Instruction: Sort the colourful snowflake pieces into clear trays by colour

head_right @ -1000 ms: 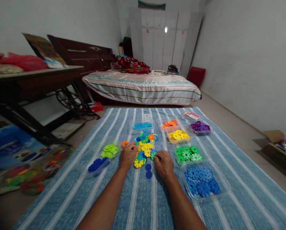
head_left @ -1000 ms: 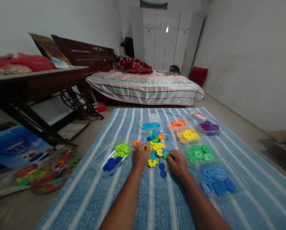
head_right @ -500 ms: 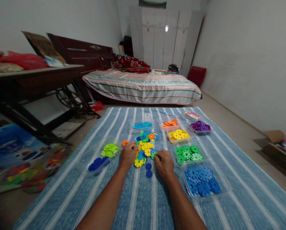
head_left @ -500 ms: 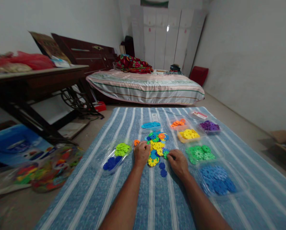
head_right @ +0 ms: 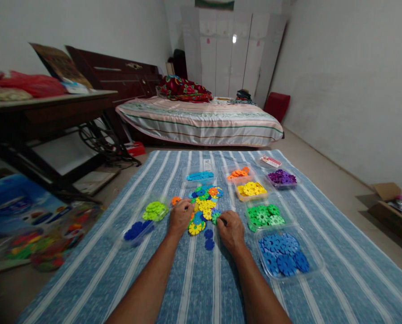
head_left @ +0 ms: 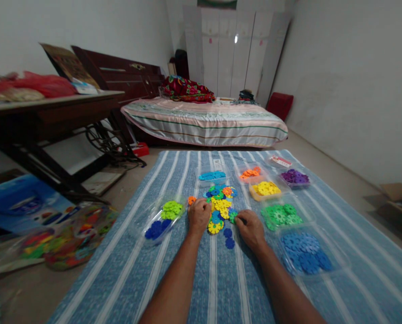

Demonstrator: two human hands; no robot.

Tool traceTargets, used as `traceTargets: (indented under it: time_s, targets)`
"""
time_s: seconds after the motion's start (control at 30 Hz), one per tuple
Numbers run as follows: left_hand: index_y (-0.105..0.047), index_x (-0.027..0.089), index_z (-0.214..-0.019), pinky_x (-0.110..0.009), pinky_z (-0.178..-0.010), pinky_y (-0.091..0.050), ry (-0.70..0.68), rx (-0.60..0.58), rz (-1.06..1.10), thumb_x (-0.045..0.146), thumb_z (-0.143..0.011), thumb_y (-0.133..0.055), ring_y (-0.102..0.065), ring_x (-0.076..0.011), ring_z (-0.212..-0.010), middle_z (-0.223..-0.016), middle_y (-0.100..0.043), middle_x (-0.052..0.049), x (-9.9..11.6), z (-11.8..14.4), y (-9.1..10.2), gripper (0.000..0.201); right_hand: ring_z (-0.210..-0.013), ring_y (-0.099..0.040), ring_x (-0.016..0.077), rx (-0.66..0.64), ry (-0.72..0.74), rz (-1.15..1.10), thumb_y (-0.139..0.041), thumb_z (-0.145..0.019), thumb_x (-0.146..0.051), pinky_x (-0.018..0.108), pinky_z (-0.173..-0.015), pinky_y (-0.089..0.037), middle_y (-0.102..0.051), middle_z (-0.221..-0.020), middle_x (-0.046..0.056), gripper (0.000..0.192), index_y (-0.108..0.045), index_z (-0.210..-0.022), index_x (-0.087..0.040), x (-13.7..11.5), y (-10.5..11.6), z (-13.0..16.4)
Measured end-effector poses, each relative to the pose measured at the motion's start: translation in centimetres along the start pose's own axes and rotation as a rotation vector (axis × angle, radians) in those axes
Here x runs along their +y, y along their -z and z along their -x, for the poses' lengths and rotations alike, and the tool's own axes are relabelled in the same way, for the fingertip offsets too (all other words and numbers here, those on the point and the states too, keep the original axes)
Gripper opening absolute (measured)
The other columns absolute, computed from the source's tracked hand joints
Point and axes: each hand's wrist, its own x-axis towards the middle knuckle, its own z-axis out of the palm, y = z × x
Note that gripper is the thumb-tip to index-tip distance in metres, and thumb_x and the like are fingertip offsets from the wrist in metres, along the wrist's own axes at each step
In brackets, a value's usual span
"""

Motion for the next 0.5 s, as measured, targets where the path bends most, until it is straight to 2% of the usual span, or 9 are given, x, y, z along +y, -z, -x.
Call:
traceTargets:
  time_s: [0.5]
  targets:
    - [-0.061, 0.020, -0.060, -0.033, -0.091, -0.049, 0.002, -0.004, 0.006, 0.023, -0.081, -0.055, -0.065, -0.0189, -0.096, -0.097, -0.072, -0.006, 0.15, 0.03, 0.09, 0.022, -0.083, -0.058, 0.0197, -0.013, 0.004, 0.004, -0.051, -0.084, -0.027, 0.030, -0.081, -0.042, -0.066, -0.083, 0.006, 0.022, -0.068, -0.072, -0.019, 0.06, 0.07, -0.06]
